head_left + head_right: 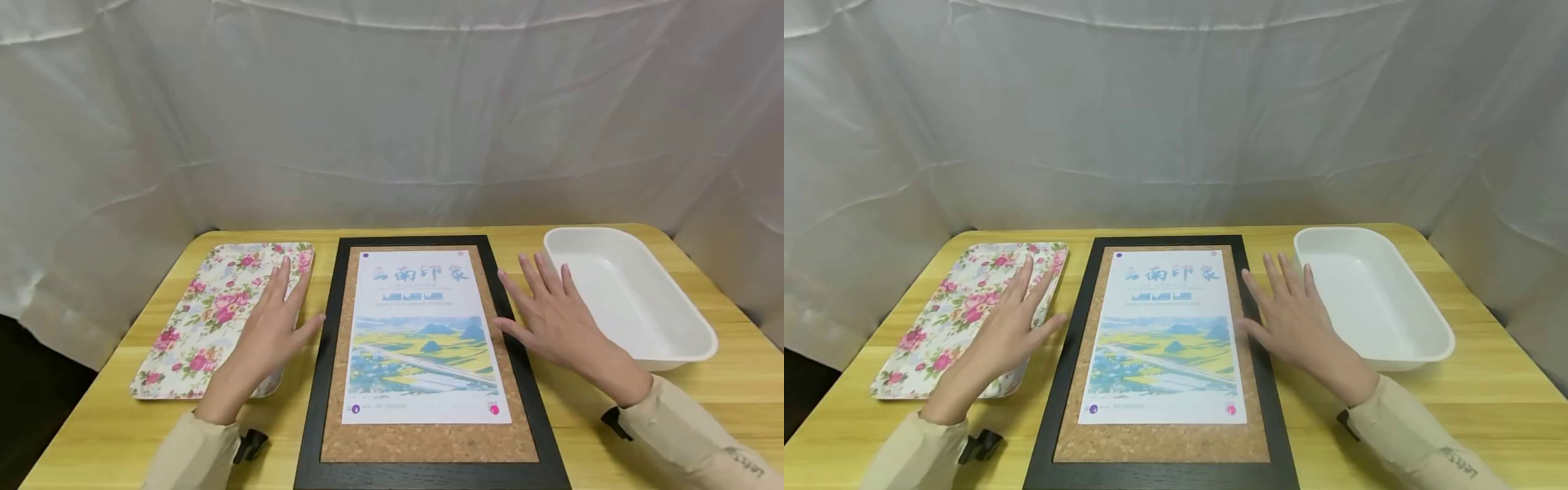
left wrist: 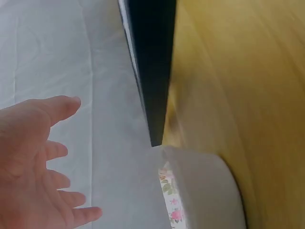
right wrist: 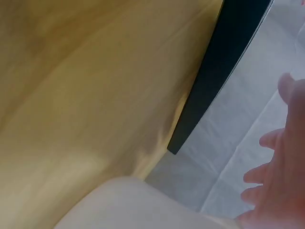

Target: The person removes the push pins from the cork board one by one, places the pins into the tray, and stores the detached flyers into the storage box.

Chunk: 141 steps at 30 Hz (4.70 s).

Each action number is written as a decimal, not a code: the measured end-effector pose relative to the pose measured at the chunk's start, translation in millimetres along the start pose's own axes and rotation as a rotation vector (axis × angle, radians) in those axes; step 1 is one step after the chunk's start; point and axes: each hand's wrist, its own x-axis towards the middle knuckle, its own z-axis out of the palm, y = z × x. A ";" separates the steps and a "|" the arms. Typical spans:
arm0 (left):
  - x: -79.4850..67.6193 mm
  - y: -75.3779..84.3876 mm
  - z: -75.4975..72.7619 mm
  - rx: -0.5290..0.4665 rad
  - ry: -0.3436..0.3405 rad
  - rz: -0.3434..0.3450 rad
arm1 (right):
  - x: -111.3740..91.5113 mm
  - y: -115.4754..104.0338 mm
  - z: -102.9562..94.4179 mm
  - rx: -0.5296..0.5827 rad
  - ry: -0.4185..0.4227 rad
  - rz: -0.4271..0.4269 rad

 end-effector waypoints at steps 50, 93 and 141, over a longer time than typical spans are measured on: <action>33.1 -12.3 38.2 -0.555 -0.204 -0.306 | -24.7 -23.1 -6.8 0.957 -0.325 -0.106; 31.4 -14.6 42.4 -0.509 -0.212 -0.291 | -43.7 -39.3 -2.3 0.894 -0.406 -0.104; 30.4 -12.5 41.2 -0.501 -0.220 -0.282 | -45.7 -43.8 1.5 0.860 -0.331 -0.187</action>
